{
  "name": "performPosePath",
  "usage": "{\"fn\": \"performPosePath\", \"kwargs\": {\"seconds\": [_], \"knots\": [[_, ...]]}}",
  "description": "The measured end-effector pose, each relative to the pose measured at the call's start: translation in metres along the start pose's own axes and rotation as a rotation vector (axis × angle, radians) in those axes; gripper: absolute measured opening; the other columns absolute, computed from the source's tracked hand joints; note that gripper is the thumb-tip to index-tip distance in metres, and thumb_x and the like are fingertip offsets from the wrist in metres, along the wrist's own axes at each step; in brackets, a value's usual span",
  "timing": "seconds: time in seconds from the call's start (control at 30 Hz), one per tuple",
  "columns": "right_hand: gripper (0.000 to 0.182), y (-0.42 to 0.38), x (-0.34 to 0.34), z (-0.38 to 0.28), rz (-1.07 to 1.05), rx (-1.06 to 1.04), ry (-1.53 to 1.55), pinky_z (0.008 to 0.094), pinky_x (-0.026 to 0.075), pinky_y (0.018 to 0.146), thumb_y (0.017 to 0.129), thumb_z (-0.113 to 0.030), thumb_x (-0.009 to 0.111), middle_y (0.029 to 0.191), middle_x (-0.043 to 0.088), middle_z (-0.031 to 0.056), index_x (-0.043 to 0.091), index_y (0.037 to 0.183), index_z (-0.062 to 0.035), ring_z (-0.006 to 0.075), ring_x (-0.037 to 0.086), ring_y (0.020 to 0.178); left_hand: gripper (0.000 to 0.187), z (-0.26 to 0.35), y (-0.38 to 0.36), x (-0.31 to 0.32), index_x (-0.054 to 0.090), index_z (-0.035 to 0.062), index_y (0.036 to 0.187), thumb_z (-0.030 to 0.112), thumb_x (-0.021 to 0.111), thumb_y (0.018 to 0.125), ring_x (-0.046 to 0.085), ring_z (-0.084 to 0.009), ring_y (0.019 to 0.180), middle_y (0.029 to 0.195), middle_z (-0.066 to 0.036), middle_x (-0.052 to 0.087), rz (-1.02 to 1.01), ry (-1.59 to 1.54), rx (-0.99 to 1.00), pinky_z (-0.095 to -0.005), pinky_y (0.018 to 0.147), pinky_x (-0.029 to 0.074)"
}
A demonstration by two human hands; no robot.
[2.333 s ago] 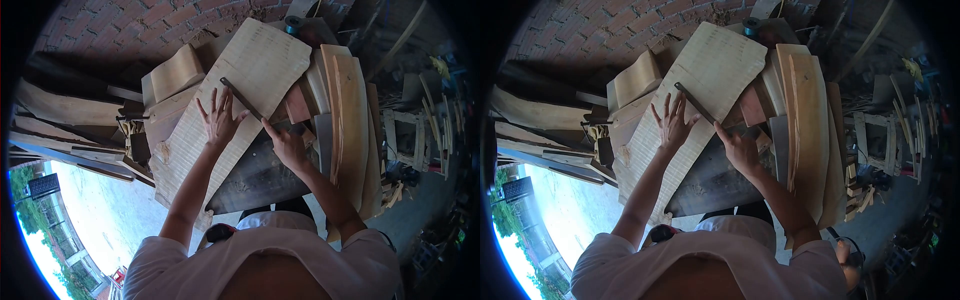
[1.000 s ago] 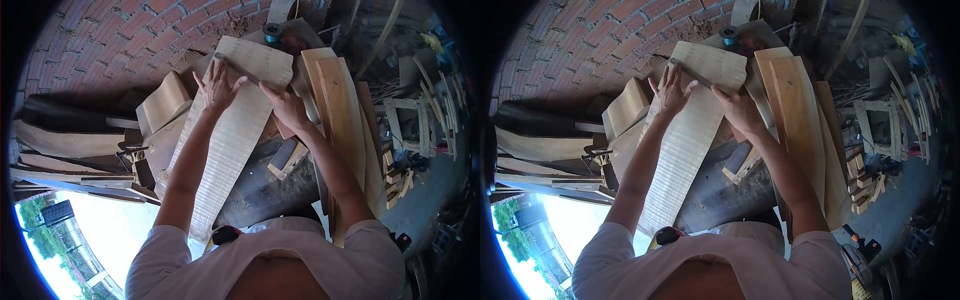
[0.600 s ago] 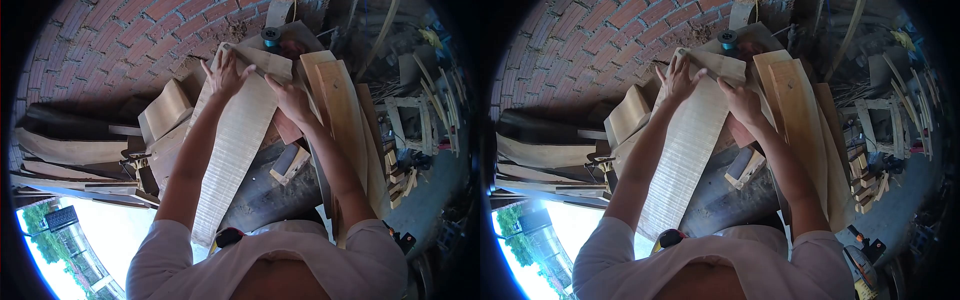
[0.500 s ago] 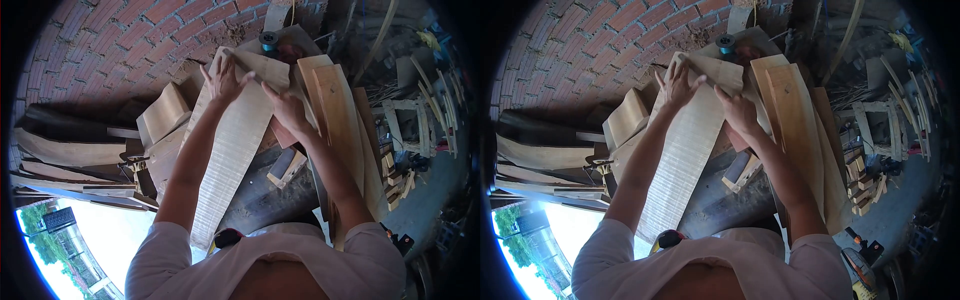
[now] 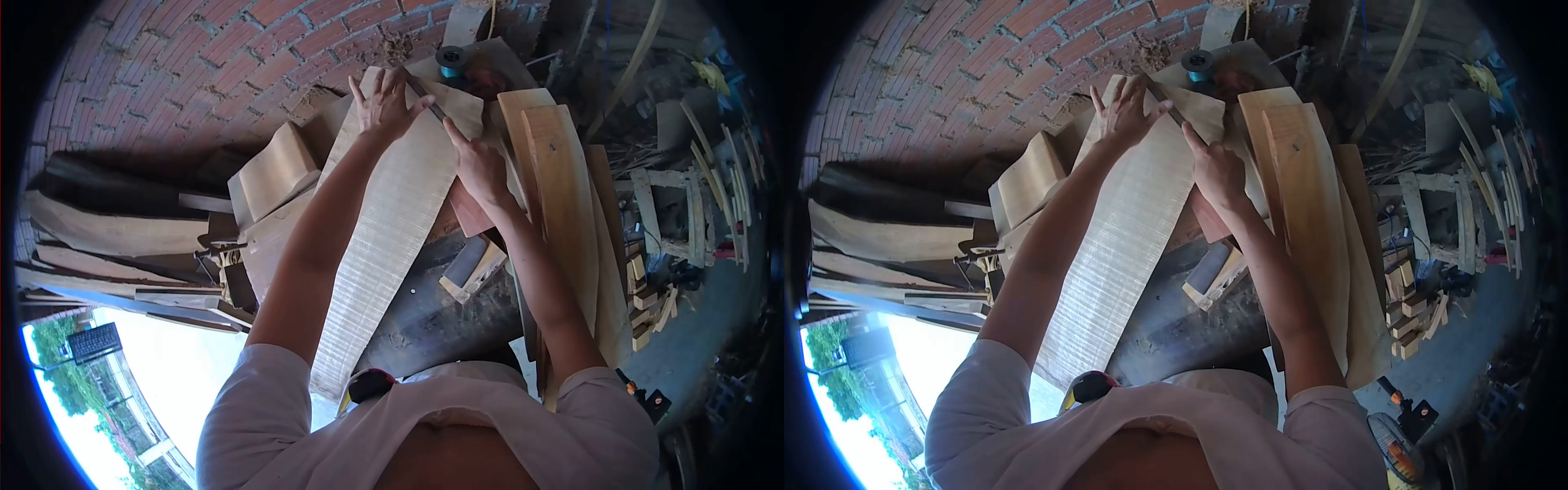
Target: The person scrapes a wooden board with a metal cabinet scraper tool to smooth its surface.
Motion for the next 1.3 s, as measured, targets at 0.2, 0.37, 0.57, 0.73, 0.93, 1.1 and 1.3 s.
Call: {"fn": "performPosePath", "kwargs": {"seconds": [0.2, 0.37, 0.57, 0.73, 0.93, 1.1, 1.3], "knots": [[0.059, -0.104, 0.005, -0.050, -0.166, -0.109, 0.145, 0.0420, 0.054, 0.048, 0.090, -0.009, 0.063, 0.071, 0.065, 0.0163, 0.053, 0.146, -0.0232, 0.0316, 0.067, 0.056, 0.086, -0.012, -0.150, -0.042, 0.046, 0.0061, 0.149, 0.072, 0.044, 0.094, 0.029, -0.0278, 0.150, 0.157, -0.007, 0.043, -0.060, 0.019, -0.084, -0.0686, 0.119, -0.002], [0.068, -0.179, 0.002, -0.092, -0.344, -0.284, 0.168, 0.0415, 0.052, 0.049, 0.088, -0.006, 0.063, 0.070, 0.060, 0.0151, 0.048, 0.151, -0.0244, 0.0305, 0.066, 0.055, 0.092, -0.015, -0.298, -0.061, 0.035, 0.0069, 0.156, 0.068, 0.054, 0.090, 0.022, -0.0265, 0.154, 0.163, -0.004, 0.032, -0.166, 0.011, -0.342, -0.0672, 0.119, -0.001], [0.070, -0.153, 0.015, -0.099, -0.322, -0.420, -0.020, 0.0395, 0.055, 0.049, 0.086, -0.009, 0.064, 0.076, 0.063, 0.0134, 0.046, 0.152, -0.0235, 0.0284, 0.068, 0.056, 0.086, -0.038, -0.295, -0.044, 0.031, 0.0089, 0.158, 0.061, 0.056, 0.094, 0.023, -0.0265, 0.153, 0.164, -0.003, 0.031, -0.134, -0.033, -0.407, -0.0656, 0.119, -0.005], [0.059, -0.115, 0.019, -0.119, -0.285, -0.409, -0.002, 0.0406, 0.056, 0.051, 0.090, -0.009, 0.059, 0.079, 0.066, 0.0168, 0.051, 0.147, -0.0195, 0.0299, 0.070, 0.061, 0.083, -0.066, -0.254, -0.035, 0.037, 0.0086, 0.155, 0.065, 0.050, 0.096, 0.023, -0.0261, 0.153, 0.162, -0.005, 0.035, -0.078, -0.020, -0.428, -0.0669, 0.118, -0.006], [0.065, -0.164, 0.009, -0.126, -0.324, -0.452, 0.051, 0.0418, 0.057, 0.052, 0.084, -0.006, 0.063, 0.071, 0.066, 0.0169, 0.053, 0.147, -0.0206, 0.0319, 0.070, 0.060, 0.090, -0.045, -0.324, -0.048, 0.031, 0.0076, 0.158, 0.067, 0.052, 0.094, 0.018, -0.0267, 0.155, 0.164, -0.005, 0.029, -0.167, 0.007, -0.450, -0.0659, 0.118, -0.009], [0.064, -0.118, 0.027, -0.132, -0.274, -0.414, 0.076, 0.0416, 0.057, 0.053, 0.084, -0.008, 0.064, 0.067, 0.065, 0.0138, 0.054, 0.146, -0.0200, 0.0286, 0.070, 0.059, 0.093, -0.072, -0.273, -0.038, 0.034, 0.0029, 0.155, 0.072, 0.046, 0.094, 0.019, -0.0262, 0.154, 0.164, -0.007, 0.031, -0.136, 0.008, -0.476, -0.0675, 0.117, -0.008], [0.065, -0.144, 0.017, -0.128, -0.344, -0.410, 0.055, 0.0427, 0.057, 0.053, 0.086, -0.009, 0.062, 0.070, 0.065, 0.0159, 0.050, 0.149, -0.0207, 0.0301, 0.069, 0.058, 0.094, -0.057, -0.299, -0.045, 0.031, 0.0049, 0.157, 0.072, 0.049, 0.093, 0.017, -0.0272, 0.155, 0.164, -0.006, 0.029, -0.146, -0.012, -0.459, -0.0684, 0.117, -0.008]]}}
Point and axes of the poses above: each hand's wrist, its own y-axis towards the middle knuckle, its own x-axis out of the palm, z = x × y, the point moved 4 cm from there along y, towards the middle knuckle
